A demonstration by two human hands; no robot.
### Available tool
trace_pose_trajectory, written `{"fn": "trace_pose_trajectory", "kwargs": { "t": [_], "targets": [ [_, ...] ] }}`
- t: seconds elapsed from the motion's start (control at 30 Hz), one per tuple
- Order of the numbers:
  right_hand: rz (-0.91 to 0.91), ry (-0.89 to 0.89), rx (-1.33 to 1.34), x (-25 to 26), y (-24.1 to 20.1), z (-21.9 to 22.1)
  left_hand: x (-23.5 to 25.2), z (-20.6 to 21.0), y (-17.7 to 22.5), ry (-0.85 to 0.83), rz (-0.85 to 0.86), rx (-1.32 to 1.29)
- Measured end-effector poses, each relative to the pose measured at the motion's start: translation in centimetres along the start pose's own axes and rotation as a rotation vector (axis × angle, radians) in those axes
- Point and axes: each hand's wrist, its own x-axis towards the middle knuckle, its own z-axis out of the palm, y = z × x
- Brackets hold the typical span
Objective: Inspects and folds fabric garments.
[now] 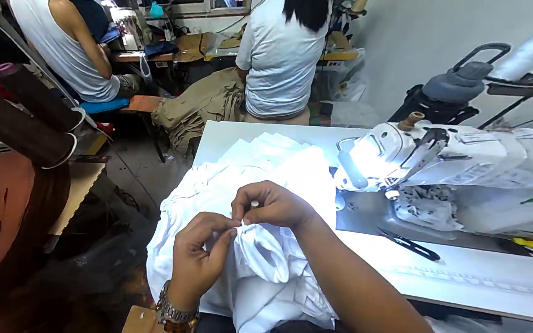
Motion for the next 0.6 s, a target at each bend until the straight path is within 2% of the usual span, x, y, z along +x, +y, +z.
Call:
{"fn": "trace_pose_trajectory", "kwargs": {
  "t": [0.43, 0.5, 0.6],
  "targets": [
    [0.146, 0.016, 0.147, 0.3, 1.3, 0.5, 0.2, -0.1, -0.3, -0.041, -0.043, -0.001],
    [0.132, 0.078, 0.115, 0.1, 1.6, 0.4, 0.1, 0.3, -0.5, 0.012, -0.038, 0.021],
    [0.147, 0.376, -0.072, -0.2, 0.3, 0.7, 0.1, 0.4, -0.7, 0.092, -0.094, 0.006]
  ]
}}
